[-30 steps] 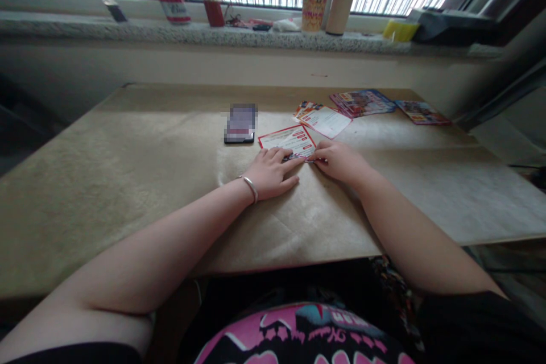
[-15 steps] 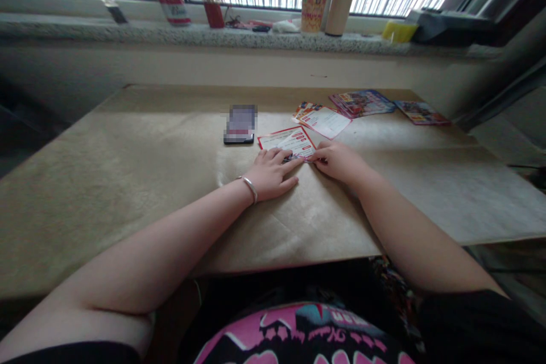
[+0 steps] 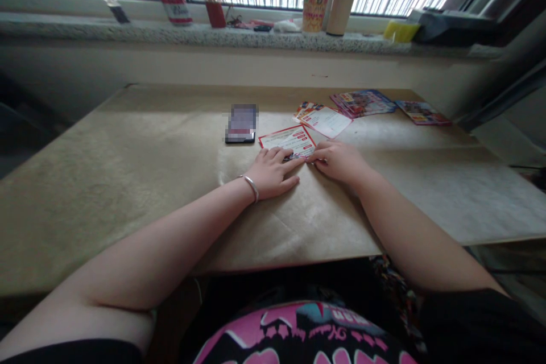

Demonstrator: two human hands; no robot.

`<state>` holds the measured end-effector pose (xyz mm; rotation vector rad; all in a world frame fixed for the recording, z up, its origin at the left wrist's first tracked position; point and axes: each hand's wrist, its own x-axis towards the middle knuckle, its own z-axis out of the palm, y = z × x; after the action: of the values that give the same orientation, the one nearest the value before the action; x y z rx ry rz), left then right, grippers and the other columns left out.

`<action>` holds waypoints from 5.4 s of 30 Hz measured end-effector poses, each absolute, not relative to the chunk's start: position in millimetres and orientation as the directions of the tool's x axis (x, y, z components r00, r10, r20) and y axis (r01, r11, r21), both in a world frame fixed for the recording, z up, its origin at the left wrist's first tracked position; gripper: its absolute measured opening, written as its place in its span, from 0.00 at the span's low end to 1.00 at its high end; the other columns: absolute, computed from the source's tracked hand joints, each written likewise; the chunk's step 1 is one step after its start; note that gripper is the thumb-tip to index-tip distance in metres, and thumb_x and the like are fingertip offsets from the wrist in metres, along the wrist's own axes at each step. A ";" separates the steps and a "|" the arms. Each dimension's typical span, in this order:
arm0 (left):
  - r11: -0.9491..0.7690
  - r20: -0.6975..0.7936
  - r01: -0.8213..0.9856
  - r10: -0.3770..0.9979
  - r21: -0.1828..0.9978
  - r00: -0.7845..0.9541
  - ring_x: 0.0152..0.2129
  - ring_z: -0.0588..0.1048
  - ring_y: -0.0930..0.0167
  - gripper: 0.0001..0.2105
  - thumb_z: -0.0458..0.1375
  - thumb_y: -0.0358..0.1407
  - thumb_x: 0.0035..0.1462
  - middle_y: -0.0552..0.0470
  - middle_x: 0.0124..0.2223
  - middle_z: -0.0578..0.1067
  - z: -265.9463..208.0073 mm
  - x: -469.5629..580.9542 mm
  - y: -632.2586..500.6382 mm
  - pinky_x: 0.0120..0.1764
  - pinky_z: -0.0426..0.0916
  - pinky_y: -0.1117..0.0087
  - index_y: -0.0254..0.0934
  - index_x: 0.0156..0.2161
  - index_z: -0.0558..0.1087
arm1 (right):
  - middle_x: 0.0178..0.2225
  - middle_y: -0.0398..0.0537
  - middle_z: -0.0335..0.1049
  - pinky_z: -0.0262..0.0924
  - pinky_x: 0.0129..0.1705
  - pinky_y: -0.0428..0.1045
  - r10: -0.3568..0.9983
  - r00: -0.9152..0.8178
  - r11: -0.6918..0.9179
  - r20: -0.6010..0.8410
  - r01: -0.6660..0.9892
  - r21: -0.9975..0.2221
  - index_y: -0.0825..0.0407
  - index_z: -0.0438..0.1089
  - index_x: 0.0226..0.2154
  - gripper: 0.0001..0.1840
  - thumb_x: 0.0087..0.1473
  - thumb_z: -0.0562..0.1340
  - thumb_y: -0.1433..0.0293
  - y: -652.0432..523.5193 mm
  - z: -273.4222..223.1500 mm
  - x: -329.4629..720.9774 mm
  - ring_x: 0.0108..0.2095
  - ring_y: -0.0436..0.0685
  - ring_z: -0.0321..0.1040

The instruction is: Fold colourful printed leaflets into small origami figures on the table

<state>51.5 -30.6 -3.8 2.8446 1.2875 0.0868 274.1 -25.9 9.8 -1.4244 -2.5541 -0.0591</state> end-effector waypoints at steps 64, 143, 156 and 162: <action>-0.586 0.067 0.774 0.805 0.240 0.589 0.62 0.53 0.57 0.19 0.45 0.49 0.66 0.51 0.64 0.57 2.8 42.7 -25.9 0.63 0.50 0.52 0.56 0.57 0.70 | 0.38 0.54 0.75 0.61 0.44 0.50 0.811 -0.560 0.577 0.172 0.813 -0.076 0.53 0.78 0.35 0.13 0.54 0.57 0.73 -26.9 12.3 258.0 0.39 0.58 0.70; -0.768 0.456 0.638 0.586 0.051 0.669 0.30 0.73 0.68 0.09 0.54 0.36 0.60 0.51 0.32 0.77 -1.7 35.9 -12.7 0.38 0.61 0.66 0.37 0.30 0.71 | 0.30 0.46 0.68 0.53 0.36 0.49 0.739 -0.520 0.651 0.429 0.714 -0.256 0.49 0.63 0.26 0.02 0.46 0.58 0.73 -27.3 -3.2 232.2 0.34 0.55 0.62; -0.752 0.452 0.657 0.606 0.055 0.655 0.31 0.73 0.68 0.07 0.55 0.36 0.59 0.50 0.35 0.77 0.1 28.4 -11.7 0.38 0.60 0.66 0.37 0.32 0.72 | 0.27 0.43 0.64 0.51 0.31 0.47 0.799 -0.511 0.600 0.317 0.710 -0.368 0.50 0.62 0.24 0.04 0.43 0.59 0.72 -24.1 4.2 257.5 0.29 0.52 0.59; -0.726 0.446 0.684 0.637 0.073 0.629 0.31 0.73 0.68 0.07 0.55 0.36 0.59 0.50 0.34 0.77 2.7 28.0 -12.8 0.38 0.60 0.65 0.37 0.32 0.73 | 0.24 0.42 0.64 0.52 0.31 0.47 0.813 -0.491 0.581 0.314 0.723 -0.373 0.51 0.63 0.23 0.03 0.43 0.59 0.74 -20.3 4.8 269.4 0.28 0.52 0.59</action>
<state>28.0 -12.8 2.7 2.9271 1.1906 0.7357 269.4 -20.3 4.8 -1.2291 -2.3572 0.2643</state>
